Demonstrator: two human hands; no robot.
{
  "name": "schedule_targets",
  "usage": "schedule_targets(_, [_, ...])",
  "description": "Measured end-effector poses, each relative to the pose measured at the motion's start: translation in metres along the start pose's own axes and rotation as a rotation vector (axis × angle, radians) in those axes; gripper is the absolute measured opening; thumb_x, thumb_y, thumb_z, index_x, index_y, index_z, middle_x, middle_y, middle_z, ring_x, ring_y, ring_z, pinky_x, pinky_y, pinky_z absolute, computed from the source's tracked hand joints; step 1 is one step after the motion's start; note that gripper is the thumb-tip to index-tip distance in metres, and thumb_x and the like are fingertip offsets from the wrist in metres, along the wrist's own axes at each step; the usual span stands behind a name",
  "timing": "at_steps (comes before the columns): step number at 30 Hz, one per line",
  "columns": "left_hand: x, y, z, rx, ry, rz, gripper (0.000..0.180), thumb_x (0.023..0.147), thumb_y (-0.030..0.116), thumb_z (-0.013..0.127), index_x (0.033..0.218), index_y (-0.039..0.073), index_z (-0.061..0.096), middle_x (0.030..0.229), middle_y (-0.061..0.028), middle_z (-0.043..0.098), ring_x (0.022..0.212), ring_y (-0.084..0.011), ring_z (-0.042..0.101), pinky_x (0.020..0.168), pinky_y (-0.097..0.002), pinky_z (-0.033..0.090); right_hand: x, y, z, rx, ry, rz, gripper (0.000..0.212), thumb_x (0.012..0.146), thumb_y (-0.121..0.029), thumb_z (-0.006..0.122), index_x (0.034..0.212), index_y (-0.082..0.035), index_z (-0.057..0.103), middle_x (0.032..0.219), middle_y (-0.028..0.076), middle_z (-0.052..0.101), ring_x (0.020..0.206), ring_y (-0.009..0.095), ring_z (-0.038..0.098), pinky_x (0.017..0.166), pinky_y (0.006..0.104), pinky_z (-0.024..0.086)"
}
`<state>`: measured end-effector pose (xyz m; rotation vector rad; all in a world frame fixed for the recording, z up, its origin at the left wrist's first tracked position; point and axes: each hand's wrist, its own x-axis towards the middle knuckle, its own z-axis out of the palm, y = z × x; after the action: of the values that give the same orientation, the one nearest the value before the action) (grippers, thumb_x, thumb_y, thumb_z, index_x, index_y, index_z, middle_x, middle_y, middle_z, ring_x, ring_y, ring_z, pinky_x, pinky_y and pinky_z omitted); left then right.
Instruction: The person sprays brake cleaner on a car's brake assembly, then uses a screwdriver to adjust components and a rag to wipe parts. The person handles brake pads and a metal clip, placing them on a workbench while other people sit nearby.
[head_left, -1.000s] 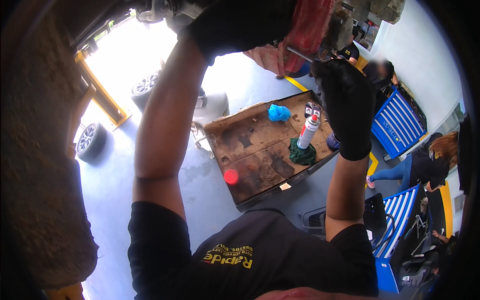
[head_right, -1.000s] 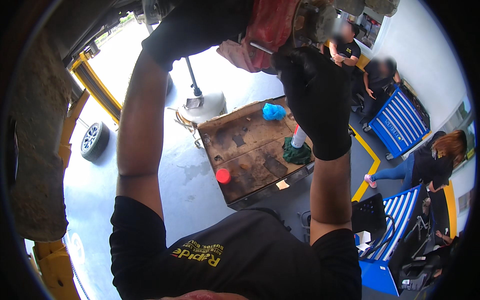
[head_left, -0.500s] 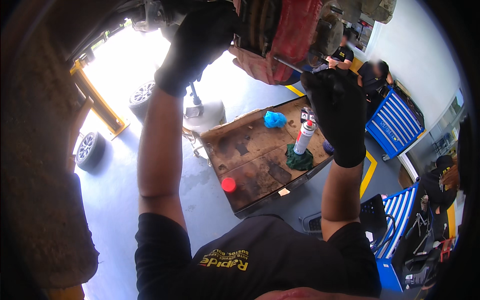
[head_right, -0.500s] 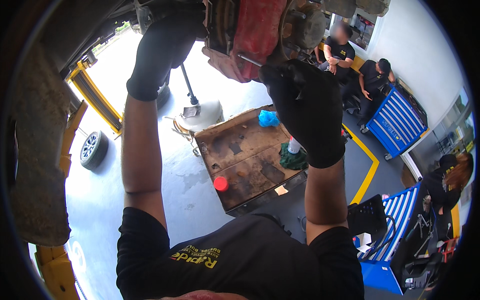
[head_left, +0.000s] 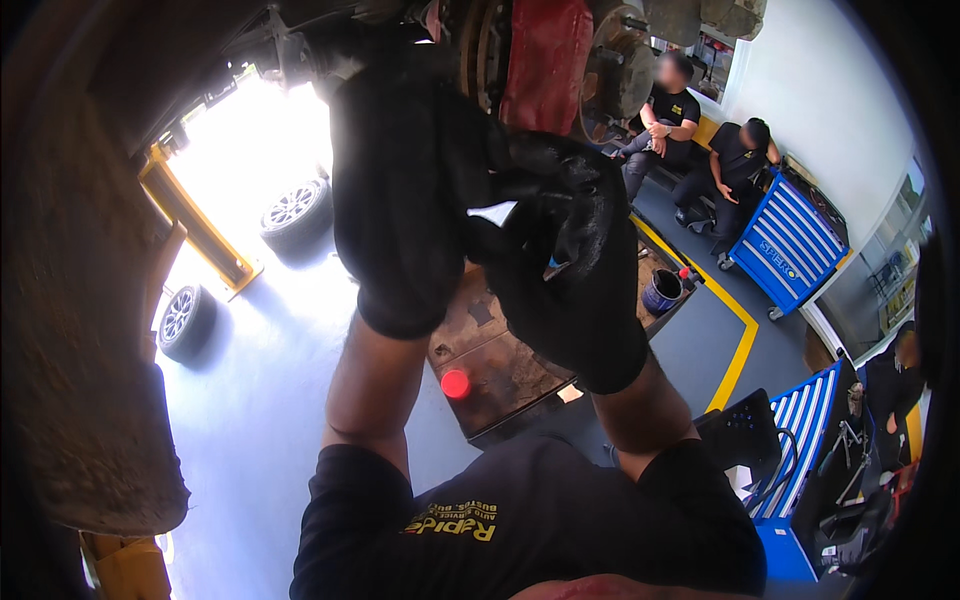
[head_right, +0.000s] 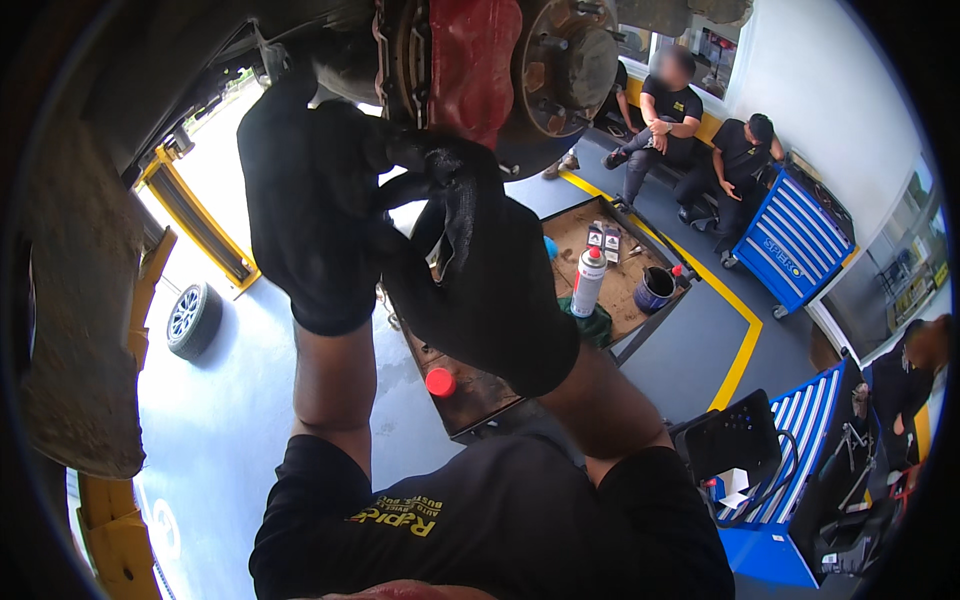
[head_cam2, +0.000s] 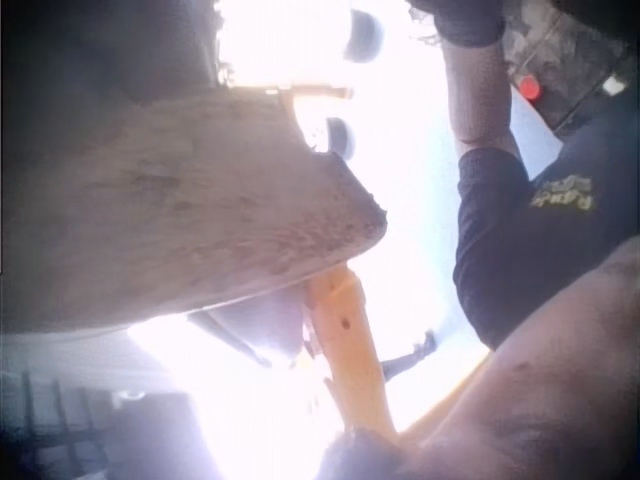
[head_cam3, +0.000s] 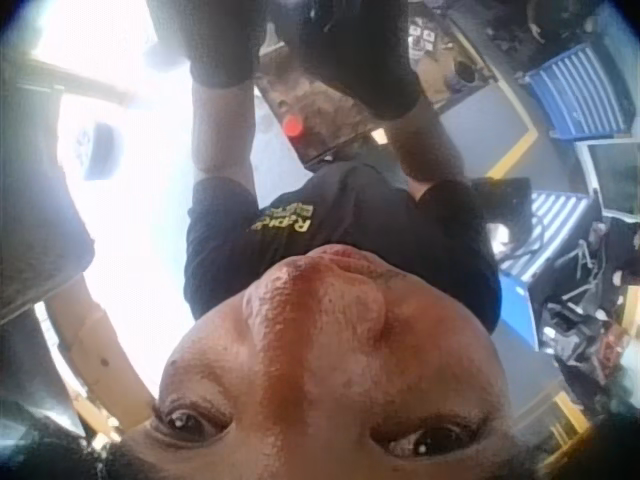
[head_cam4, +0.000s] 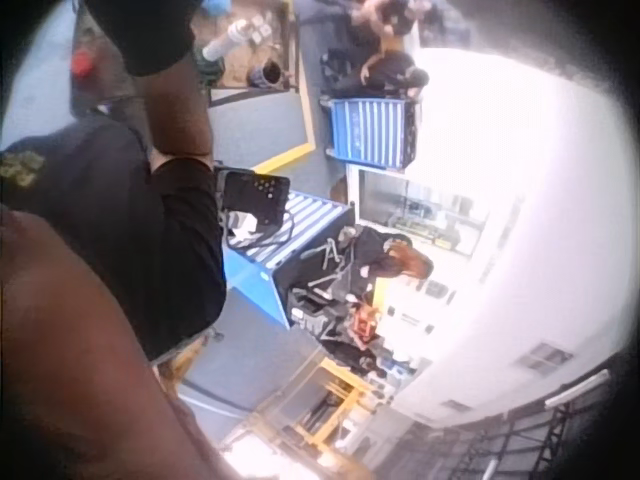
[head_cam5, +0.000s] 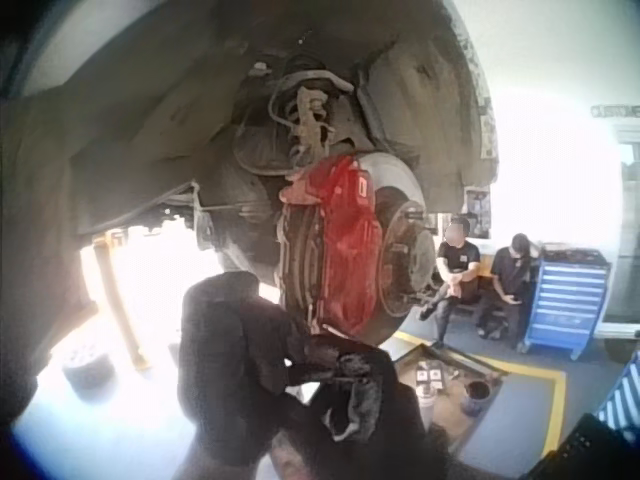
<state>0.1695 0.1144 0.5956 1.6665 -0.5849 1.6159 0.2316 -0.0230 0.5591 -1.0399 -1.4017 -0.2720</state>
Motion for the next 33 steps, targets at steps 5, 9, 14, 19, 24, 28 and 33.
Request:
schedule_targets(5, [-0.017,0.007,0.011,0.002,-0.076,0.116,0.026,0.104,0.003,0.043,0.127,-0.009,0.048,0.09,-0.0108,0.061,0.073,-0.015,0.06,0.069,-0.0264,0.05,0.002,-0.014,0.012,-0.092,0.083,0.058,0.076,0.082,0.008,0.07,0.148,0.0,0.035,0.109,0.009,0.068,0.088,0.009,0.064,0.071,0.0219,0.048])
schedule_targets(9, [-0.006,-0.01,0.014,0.157,-0.019,0.285,0.026,0.098,-0.003,0.052,0.123,-0.007,0.054,0.1,-0.013,0.063,0.083,-0.0186,0.064,0.074,-0.0288,0.052,0.011,-0.018,-0.006,-0.252,0.014,-0.023,0.078,0.082,0.01,0.067,0.151,-0.001,0.034,0.104,0.006,0.066,0.086,0.007,0.063,0.074,0.0215,0.049])
schedule_targets(14, [0.023,-0.065,-0.003,0.171,0.108,0.09,0.017,0.095,0.002,0.057,0.107,0.001,0.068,0.107,-0.0119,0.068,0.089,-0.0191,0.067,0.078,-0.0306,0.054,0.062,-0.015,-0.056,-0.242,0.255,-0.173,0.048,0.088,0.004,0.065,0.135,-0.003,0.056,0.091,0.003,0.066,0.079,0.011,0.062,0.071,0.0264,0.052])
schedule_targets(19, [0.073,-0.09,0.002,0.48,-0.212,0.212,0.018,0.096,0.001,0.054,0.107,0.005,0.067,0.095,-0.0112,0.068,0.083,-0.0196,0.065,0.073,-0.0334,0.053,0.122,-0.013,-0.068,-0.413,0.367,-0.226,0.059,0.08,0.009,0.066,0.136,-0.004,0.053,0.087,-0.001,0.056,0.076,0.005,0.05,0.067,0.0204,0.046])
schedule_targets(24, [0.084,-0.076,0.012,0.847,-0.29,0.492,0.011,0.092,0.006,0.057,0.098,0.007,0.067,0.089,-0.0098,0.065,0.082,-0.0243,0.063,0.073,-0.036,0.053,0.138,0.005,-0.073,-0.225,0.381,-0.216,0.059,0.083,0.01,0.065,0.137,-0.007,0.052,0.087,-0.003,0.054,0.075,0.003,0.049,0.065,0.0191,0.045])
schedule_targets(28, [0.092,-0.088,0.008,0.988,-0.313,0.653,0.007,0.088,0.014,0.06,0.091,0.01,0.065,0.084,-0.0068,0.062,0.08,-0.025,0.062,0.071,-0.0381,0.052,0.143,0.016,-0.058,-0.154,0.458,-0.353,0.054,0.085,0.009,0.065,0.135,-0.006,0.053,0.084,-0.003,0.055,0.074,0.005,0.053,0.067,0.0206,0.048])
schedule_targets(33, [0.093,-0.073,0.014,1.216,-0.289,0.817,0.006,0.083,0.017,0.063,0.087,0.013,0.064,0.084,-0.0043,0.063,0.083,-0.0216,0.062,0.071,-0.0369,0.052,0.142,0.043,-0.058,-0.142,0.475,-0.51,0.05,0.086,0.011,0.063,0.132,-0.004,0.052,0.086,0.0,0.059,0.075,0.007,0.058,0.068,0.0219,0.052])
